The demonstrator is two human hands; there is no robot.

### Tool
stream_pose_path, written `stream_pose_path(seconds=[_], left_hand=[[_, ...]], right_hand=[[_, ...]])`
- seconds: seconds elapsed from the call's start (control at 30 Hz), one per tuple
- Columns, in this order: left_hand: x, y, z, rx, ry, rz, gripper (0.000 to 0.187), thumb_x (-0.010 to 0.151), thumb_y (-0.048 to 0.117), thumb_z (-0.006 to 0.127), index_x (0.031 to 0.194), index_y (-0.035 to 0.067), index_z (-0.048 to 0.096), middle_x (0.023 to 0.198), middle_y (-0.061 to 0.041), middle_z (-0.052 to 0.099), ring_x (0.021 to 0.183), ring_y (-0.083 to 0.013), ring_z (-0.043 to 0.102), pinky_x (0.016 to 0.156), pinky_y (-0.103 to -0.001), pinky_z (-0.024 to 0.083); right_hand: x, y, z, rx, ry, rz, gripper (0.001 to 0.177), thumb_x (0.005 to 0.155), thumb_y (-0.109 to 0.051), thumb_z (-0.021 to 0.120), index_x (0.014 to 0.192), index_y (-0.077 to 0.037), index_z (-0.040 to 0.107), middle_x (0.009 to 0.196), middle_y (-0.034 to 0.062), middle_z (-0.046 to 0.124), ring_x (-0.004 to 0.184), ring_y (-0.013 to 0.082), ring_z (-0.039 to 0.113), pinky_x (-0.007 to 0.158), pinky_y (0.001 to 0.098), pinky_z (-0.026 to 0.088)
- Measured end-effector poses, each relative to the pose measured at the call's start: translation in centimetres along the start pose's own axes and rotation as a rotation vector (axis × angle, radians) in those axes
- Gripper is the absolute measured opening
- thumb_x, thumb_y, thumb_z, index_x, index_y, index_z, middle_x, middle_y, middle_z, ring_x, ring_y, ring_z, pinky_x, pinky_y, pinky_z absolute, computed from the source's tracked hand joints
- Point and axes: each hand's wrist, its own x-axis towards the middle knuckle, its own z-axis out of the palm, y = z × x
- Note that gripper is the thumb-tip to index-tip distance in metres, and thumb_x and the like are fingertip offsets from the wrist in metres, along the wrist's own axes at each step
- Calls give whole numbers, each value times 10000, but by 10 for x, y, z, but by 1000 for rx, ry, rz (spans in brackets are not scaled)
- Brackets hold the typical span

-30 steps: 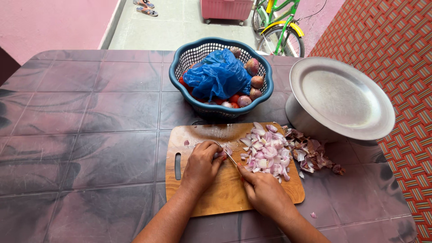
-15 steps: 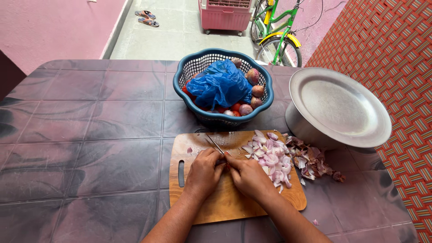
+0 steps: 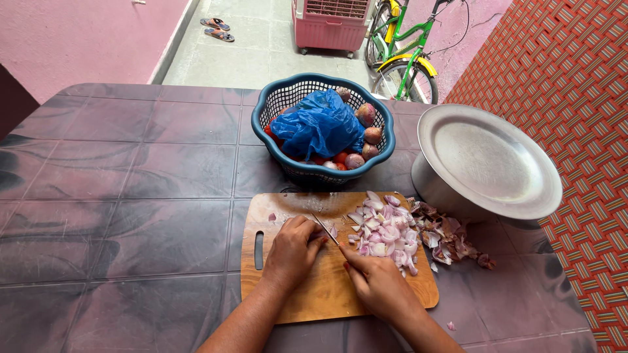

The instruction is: The person peels and chops several onions on a wooden cutting board using a small knife.

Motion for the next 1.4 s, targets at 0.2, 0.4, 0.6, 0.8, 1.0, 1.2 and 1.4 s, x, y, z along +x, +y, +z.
stream_pose_path(seconds=[0.2,0.4,0.6,0.8,1.0,1.2,1.4], left_hand=[[0,0,1,34,0,-1,103,817,86,758,889,38,700,920,-99,678,939,-308,660,823,-421,536],[1,2,1,40,-6,-58,97,829,95,759,883,37,703,924,-98,673,925,-299,663,813,-414,539],[1,5,-3,56,14,-34,108,818,108,778,857,34,710,910,-103,675,921,-309,653,807,-425,529],[-2,3,-1,49,11,-33,136,827,144,787,865,35,715,920,-100,675,920,-306,653,809,-423,531],[-2,0,0,59,20,-24,100,833,109,766,887,38,720,920,-100,676,941,-308,653,826,-427,532],[0,3,-2,49,1,-52,86,813,81,761,882,39,729,921,-98,681,949,-303,656,840,-420,534],[1,2,-3,62,11,-49,78,813,71,757,878,39,730,907,-102,681,940,-311,652,835,-425,534]], right_hand=[[35,-14,11,-12,-42,11,417,895,-119,631,1308,-108,686,882,222,741,767,361,729,734,423,554],[37,-10,16,-24,-58,-25,424,904,-110,634,1327,-88,661,888,236,729,793,375,725,748,426,563],[-5,-4,1,-154,-103,-18,479,884,-114,633,1363,-102,637,889,224,741,796,380,723,760,444,555],[-3,-1,-7,-117,-58,94,449,882,-123,632,1331,-118,656,917,203,758,801,350,744,756,430,560],[29,-10,13,-73,-57,19,426,898,-122,635,1322,-121,675,932,219,744,812,373,729,785,436,557],[40,-17,18,-10,-2,-34,430,893,-110,638,1322,-98,674,976,224,741,867,370,739,794,417,569],[46,-17,21,-39,-21,-34,437,881,-109,634,1316,-87,667,970,220,744,854,367,739,781,417,571]])
